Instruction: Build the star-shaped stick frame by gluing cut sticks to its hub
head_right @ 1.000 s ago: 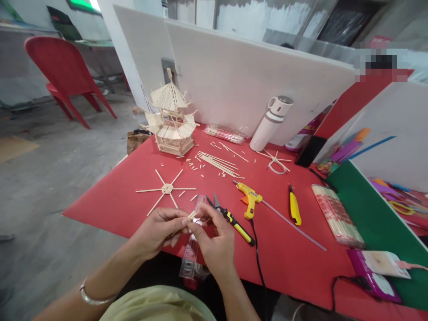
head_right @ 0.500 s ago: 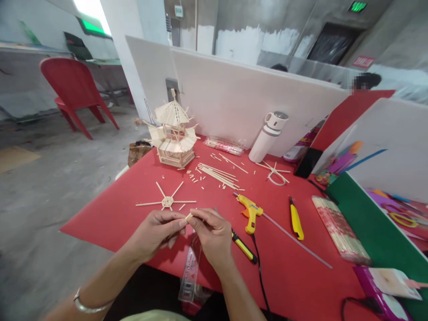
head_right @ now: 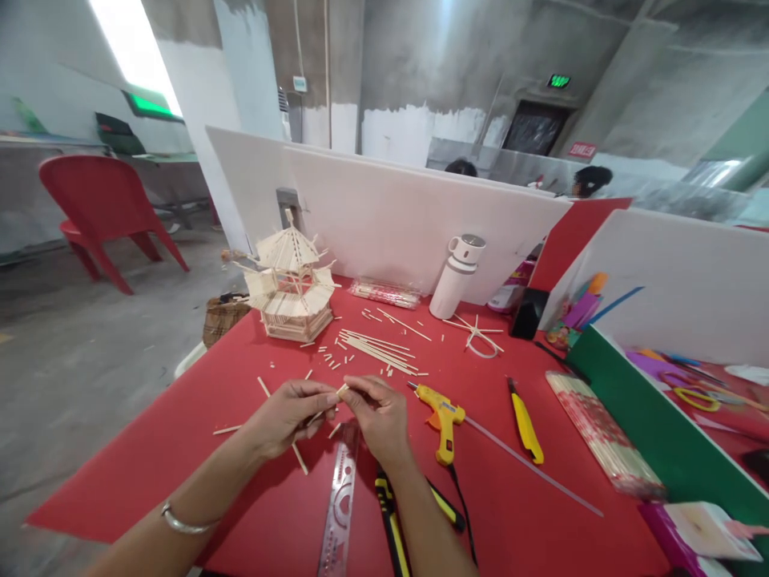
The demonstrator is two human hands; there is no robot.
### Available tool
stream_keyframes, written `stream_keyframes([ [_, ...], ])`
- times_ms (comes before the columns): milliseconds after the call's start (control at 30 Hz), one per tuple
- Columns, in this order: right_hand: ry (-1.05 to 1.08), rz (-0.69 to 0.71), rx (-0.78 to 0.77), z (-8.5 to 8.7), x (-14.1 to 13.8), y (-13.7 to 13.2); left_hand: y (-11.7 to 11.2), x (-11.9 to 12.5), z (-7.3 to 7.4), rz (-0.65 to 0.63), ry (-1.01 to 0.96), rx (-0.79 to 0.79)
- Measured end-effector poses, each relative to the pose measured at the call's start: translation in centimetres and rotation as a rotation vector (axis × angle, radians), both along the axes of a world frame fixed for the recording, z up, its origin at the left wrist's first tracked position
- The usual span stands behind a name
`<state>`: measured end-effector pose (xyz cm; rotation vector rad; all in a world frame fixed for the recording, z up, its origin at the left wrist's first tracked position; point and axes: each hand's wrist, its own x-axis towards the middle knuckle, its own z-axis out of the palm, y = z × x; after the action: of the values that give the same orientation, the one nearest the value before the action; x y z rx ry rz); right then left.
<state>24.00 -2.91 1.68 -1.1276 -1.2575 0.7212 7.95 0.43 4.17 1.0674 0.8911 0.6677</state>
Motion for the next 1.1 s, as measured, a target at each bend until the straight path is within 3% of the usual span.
stream_keyframes([
  [500, -0.02, 0.047, -0.111, -1.1, 0.5, 0.5, 0.1, -0.4, -1.2, -0.035, 0.012, -0.072],
  [833, 0.075, 0.022, -0.188, -1.4, 0.4, 0.4, 0.0, -0.5, -1.4, -0.052, -0.04, -0.06],
  [1100, 0.108, 0.022, -0.224, -1.8, 0.4, 0.3, -0.3, -0.2, -0.7, -0.037, 0.075, 0.045],
])
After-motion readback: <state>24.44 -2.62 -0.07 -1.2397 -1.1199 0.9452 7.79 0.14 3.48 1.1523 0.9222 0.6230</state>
